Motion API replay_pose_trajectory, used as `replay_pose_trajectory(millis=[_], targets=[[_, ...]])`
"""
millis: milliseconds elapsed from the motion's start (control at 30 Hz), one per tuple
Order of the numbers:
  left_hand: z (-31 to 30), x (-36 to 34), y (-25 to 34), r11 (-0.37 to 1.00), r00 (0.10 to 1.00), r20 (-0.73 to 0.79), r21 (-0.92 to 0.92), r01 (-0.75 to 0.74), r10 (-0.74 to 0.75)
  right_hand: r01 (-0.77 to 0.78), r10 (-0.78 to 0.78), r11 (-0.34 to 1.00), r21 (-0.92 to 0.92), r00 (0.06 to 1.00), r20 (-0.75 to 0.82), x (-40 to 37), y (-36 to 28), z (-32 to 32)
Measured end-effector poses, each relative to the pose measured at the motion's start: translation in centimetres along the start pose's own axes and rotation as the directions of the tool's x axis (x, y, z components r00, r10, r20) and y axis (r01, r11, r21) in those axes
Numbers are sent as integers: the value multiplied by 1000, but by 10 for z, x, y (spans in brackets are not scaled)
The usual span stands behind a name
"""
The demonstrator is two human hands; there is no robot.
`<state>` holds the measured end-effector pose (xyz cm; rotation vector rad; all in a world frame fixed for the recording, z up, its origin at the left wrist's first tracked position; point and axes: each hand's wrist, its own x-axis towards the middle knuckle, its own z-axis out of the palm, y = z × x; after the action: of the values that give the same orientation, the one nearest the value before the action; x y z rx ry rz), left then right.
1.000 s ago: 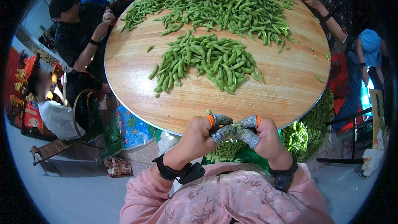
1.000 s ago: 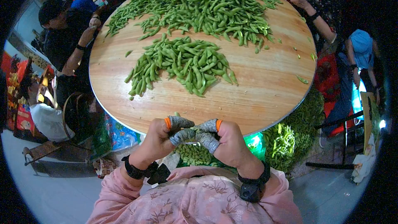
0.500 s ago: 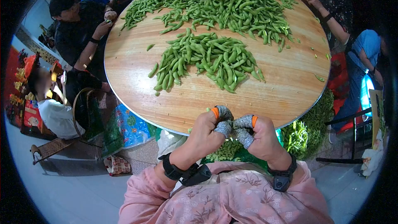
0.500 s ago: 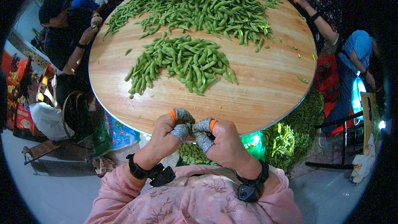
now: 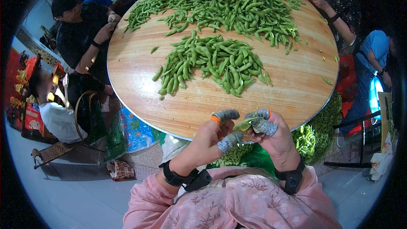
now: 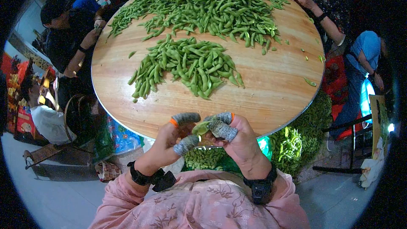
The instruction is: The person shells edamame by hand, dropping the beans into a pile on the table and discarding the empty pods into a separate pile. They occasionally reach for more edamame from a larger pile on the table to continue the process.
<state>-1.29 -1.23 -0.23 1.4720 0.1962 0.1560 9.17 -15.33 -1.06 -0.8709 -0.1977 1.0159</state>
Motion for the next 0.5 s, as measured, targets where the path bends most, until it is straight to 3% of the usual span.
replay_pose_trajectory(millis=[67,100,133,200,333,400,433,500], targets=[[3,3,-10,996,993,77,-8,-87,87,17,-18,1000,6,999,35,1,1,0],[0,2,-13,990,994,64,102,-99,92,17,-18,1000,4,999,36,0,0,1],[-3,1,-12,990,994,64,101,-100,94,44,-38,993,-108,998,60,-1,-3,2],[-5,1,-1,942,994,112,333,-50,13,72,-55,973,-220,995,84,-3,-7,6],[-6,-1,1,865,989,136,488,-121,62,39,-30,976,-214,999,44,-7,-11,9],[-6,-1,6,823,983,180,563,-71,-38,29,-16,968,-248,998,56,-8,-10,7],[-7,-1,5,823,983,180,563,-71,-38,45,-28,948,-315,998,59,-8,-9,5],[-9,1,0,948,959,284,306,-84,-7,62,-41,923,-380,997,63,-8,-6,2]])
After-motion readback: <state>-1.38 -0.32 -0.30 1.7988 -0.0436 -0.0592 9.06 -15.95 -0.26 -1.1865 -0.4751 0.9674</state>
